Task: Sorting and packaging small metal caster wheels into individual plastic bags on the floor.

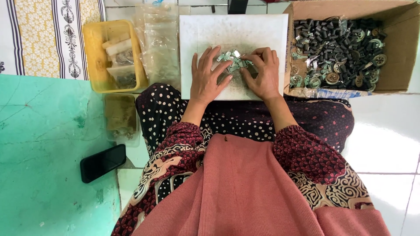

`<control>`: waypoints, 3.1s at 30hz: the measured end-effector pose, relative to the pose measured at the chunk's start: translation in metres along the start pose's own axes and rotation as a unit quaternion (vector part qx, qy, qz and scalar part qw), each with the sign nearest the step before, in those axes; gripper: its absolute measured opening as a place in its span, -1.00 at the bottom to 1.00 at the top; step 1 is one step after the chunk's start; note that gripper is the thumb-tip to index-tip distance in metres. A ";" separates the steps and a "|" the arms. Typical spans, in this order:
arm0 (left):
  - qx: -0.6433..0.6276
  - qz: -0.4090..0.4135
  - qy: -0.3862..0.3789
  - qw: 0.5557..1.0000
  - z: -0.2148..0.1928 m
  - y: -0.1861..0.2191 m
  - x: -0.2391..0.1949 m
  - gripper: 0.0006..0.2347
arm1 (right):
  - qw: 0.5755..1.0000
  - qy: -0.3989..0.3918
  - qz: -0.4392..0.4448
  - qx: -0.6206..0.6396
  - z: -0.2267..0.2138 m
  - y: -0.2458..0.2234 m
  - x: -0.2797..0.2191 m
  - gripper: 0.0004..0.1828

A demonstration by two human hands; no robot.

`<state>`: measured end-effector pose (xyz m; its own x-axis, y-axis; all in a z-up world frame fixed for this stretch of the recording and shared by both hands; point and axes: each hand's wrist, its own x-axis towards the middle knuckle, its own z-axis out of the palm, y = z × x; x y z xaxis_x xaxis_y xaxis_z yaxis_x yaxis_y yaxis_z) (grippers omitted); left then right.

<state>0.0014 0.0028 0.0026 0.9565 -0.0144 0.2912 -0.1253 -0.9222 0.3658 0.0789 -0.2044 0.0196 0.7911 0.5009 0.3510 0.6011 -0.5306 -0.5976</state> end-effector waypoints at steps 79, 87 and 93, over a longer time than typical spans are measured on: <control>-0.488 -0.216 -0.097 0.840 0.181 0.207 0.131 -0.90 | 0.911 0.077 0.368 0.168 -0.136 0.152 -0.062 -0.86; -0.457 -0.126 -0.122 0.872 0.068 0.227 0.110 -0.69 | 0.908 0.106 0.380 0.140 -0.146 0.089 -0.057 -0.79; -0.518 -0.207 0.021 0.830 0.029 0.164 0.059 -0.78 | 0.923 0.007 0.323 0.209 -0.107 -0.001 -0.023 -0.75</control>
<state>0.0444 -0.1601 0.0541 0.9668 0.2542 -0.0252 0.0308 -0.0180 0.9994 0.0727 -0.2883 0.0888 0.9723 0.1627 -0.1680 -0.0899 -0.4031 -0.9107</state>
